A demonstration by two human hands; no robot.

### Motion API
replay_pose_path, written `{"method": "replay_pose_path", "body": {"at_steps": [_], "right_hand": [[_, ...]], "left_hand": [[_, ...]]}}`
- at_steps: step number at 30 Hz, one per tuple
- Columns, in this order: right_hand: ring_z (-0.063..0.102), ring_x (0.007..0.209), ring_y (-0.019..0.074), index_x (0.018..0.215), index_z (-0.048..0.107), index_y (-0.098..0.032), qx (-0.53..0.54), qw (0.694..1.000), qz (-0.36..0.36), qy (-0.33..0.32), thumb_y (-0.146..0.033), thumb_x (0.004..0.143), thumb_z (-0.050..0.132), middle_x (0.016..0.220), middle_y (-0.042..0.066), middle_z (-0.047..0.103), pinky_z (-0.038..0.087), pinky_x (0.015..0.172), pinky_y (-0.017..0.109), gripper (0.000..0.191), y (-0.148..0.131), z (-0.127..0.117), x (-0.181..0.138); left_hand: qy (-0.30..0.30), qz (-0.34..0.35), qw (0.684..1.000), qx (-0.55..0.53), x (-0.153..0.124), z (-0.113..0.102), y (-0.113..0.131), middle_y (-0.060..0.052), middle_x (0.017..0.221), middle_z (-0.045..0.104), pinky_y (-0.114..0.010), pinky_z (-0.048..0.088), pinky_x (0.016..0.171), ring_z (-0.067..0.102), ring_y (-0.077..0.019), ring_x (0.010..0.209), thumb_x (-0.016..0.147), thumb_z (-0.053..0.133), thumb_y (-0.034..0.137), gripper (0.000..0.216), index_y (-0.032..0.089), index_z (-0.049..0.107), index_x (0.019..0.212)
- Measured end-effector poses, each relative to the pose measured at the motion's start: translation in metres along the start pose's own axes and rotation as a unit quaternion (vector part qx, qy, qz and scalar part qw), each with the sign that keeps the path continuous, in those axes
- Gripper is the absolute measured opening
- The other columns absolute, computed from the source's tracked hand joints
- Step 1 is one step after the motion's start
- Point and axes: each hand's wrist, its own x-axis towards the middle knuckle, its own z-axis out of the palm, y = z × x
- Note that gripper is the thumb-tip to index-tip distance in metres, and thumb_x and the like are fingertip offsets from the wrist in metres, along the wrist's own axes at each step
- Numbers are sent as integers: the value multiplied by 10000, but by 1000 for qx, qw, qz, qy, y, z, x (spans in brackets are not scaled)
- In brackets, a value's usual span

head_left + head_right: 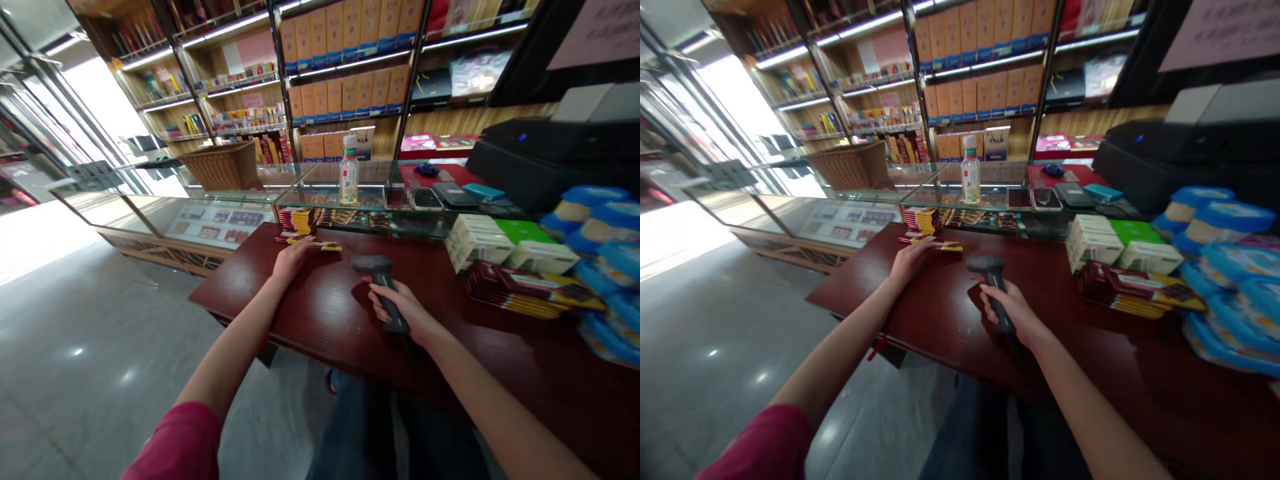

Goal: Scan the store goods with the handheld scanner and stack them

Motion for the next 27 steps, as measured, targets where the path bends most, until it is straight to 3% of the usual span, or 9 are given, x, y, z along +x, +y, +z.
{"method": "replay_pose_path", "body": {"at_steps": [2, 5, 8, 11, 14, 18, 23, 27], "right_hand": [[447, 406, 62, 1090, 613, -168, 3, 1000, 8, -16, -452, 673, 888, 617, -69, 580, 296, 392, 192, 575, -2, 11, 18], [440, 406, 63, 1067, 607, -173, 4, 999, 16, -38, -453, 656, 893, 603, -74, 571, 290, 394, 195, 573, -2, 26, 44], [438, 405, 63, 1075, 610, -170, 0, 998, 17, -63, -467, 672, 890, 606, -68, 577, 289, 393, 199, 574, 0, 31, 61], [444, 409, 63, 1129, 610, -172, 8, 998, 14, -67, -477, 707, 879, 621, -64, 585, 301, 395, 200, 586, 3, 28, 64], [458, 414, 65, 1140, 604, -179, 18, 998, 21, -58, -470, 698, 889, 625, -66, 585, 310, 395, 199, 601, 4, 25, 61], [440, 393, 65, 1112, 600, -183, 17, 998, 34, -58, -474, 663, 901, 599, -73, 575, 296, 371, 200, 615, 2, 29, 57], [456, 393, 71, 1115, 599, -179, 11, 997, 39, -58, -471, 668, 889, 601, -71, 583, 337, 374, 209, 608, 1, 32, 58], [473, 401, 83, 1121, 607, -187, 17, 997, 49, -63, -461, 677, 876, 615, -65, 586, 342, 373, 218, 587, 2, 30, 60]], "left_hand": [[-24, 16, 998, 56, -6, -21, -25, -56, 1459, 657, -379, 467, 1214, 608, -189, 1381, 966, 576, 106, 368, 227, 712, 1286], [4, -8, 993, 118, -9, -34, -47, -66, 1485, 634, -387, 454, 1228, 561, -197, 1430, 958, 601, 108, 365, 224, 714, 1285], [36, -79, 982, 167, -8, -31, -59, -52, 1467, 650, -387, 470, 1213, 525, -197, 1462, 978, 559, 97, 366, 249, 736, 1261], [15, -161, 964, 213, -6, -25, -67, -49, 1444, 667, -424, 498, 1184, 500, -225, 1483, 986, 517, 85, 421, 279, 729, 1294], [-14, -207, 945, 253, -4, -24, -68, -103, 1510, 608, -456, 459, 1211, 457, -260, 1514, 976, 516, 86, 467, 223, 664, 1398], [-4, -169, 950, 263, -4, -28, -57, -121, 1617, 483, -434, 383, 1267, 381, -241, 1558, 969, 502, 81, 556, 171, 543, 1517], [-68, -105, 965, 230, -7, -31, -45, -52, 1470, 649, -365, 431, 1236, 550, -186, 1438, 978, 479, 91, 512, 245, 628, 1443], [-87, -109, 967, 215, -7, -27, -53, -64, 1536, 587, -392, 432, 1236, 512, -211, 1472, 952, 490, 88, 567, 235, 580, 1492]]}}
